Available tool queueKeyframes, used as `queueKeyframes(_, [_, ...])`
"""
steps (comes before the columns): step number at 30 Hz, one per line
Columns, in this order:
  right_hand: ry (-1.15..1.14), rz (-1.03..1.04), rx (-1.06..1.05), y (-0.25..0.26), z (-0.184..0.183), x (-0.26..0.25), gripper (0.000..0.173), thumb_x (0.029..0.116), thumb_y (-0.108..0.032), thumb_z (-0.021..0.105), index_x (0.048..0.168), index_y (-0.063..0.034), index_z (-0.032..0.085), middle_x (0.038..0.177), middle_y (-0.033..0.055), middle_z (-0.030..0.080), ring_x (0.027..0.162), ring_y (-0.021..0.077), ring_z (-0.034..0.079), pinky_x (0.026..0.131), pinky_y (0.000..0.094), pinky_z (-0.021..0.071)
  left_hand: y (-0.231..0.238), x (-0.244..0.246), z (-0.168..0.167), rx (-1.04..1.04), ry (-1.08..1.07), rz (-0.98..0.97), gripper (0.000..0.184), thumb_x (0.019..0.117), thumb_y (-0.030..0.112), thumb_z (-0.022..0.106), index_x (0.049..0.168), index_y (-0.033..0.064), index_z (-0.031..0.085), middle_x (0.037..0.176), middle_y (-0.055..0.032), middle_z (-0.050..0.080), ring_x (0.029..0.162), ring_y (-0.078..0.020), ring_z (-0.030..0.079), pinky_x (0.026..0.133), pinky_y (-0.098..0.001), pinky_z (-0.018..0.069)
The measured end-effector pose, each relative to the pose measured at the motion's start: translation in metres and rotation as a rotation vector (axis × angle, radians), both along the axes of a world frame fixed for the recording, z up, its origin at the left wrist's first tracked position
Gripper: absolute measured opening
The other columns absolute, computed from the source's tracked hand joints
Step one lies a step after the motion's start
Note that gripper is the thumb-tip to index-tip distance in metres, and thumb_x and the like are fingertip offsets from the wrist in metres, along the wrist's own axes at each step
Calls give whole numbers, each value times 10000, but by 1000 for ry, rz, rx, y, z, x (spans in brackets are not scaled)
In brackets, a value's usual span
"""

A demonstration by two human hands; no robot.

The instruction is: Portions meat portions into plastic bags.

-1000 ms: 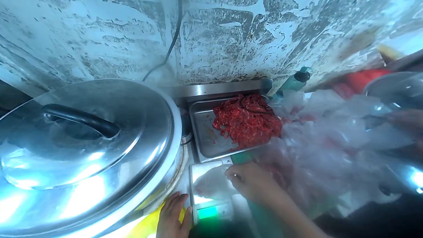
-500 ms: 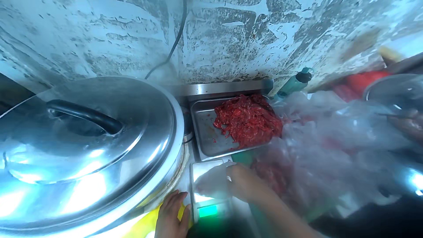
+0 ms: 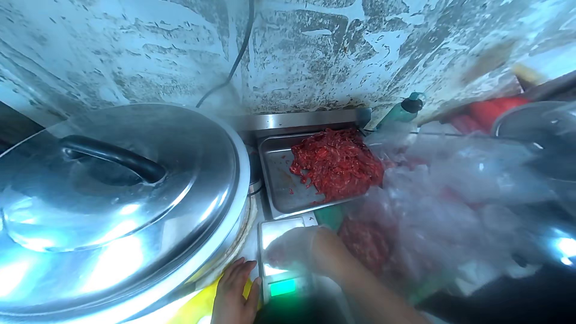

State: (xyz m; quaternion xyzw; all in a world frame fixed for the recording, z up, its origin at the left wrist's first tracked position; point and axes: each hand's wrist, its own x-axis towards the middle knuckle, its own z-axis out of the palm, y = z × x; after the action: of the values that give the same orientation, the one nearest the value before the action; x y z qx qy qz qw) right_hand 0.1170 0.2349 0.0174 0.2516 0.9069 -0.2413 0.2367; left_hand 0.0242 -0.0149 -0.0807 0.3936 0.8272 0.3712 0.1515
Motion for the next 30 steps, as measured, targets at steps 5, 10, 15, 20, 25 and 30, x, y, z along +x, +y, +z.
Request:
queueKeyframes(5, [-26, -22, -4, 1, 23, 1, 385, 873, -414, 710, 1172, -170, 722, 1170, 97, 713, 1144, 300, 657, 978, 576, 523, -2, 1, 1, 7, -6, 18, 344, 962, 302, 628, 1243, 125, 716, 1268, -38, 708, 1362, -283, 532, 1147, -492, 415])
queueKeyframes(10, [12, 22, -91, 7, 43, 8, 261, 916, -271, 665, 1116, -110, 712, 1120, 106, 711, 1115, 283, 661, 984, 542, 519, -1, 1, 0, -7, 8, 1, 358, 968, 316, 607, 1245, 117, 715, 1262, -44, 711, 1349, -291, 542, 1132, -500, 425])
queueKeyframes(15, [226, -120, -198, 21, 78, 34, 152, 984, -216, 578, 1036, -127, 689, 860, 22, 674, 767, 144, 645, 726, 383, 553, -2, 1, 2, 0, -23, 12, 355, 964, 301, 618, 1241, 101, 717, 1271, -70, 706, 1355, -315, 538, 1137, -526, 419])
queueKeyframes(20, [383, -202, -268, 35, 100, 57, 150, 1015, -279, 596, 1031, -172, 700, 858, -43, 693, 723, 56, 650, 667, 272, 568, 1, 3, 3, -9, -44, -7, 351, 960, 279, 619, 1241, 92, 714, 1265, -74, 708, 1346, -316, 546, 1126, -533, 427])
queueKeyframes(25, [632, -269, -329, 44, 119, 74, 121, 1002, -222, 630, 1012, -162, 735, 837, -30, 710, 665, 84, 654, 587, 257, 568, 3, 2, 2, -10, -46, -13, 359, 964, 294, 617, 1255, 104, 708, 1280, -58, 703, 1370, -303, 525, 1148, -527, 405])
queueKeyframes(30, [1015, -470, -288, 64, 151, 77, 109, 940, -134, 661, 1012, -95, 733, 789, 66, 703, 561, 149, 626, 506, 292, 563, 0, 3, -1, -26, -40, -22, 359, 973, 318, 615, 1250, 111, 711, 1274, -54, 705, 1365, -304, 530, 1135, -521, 422])
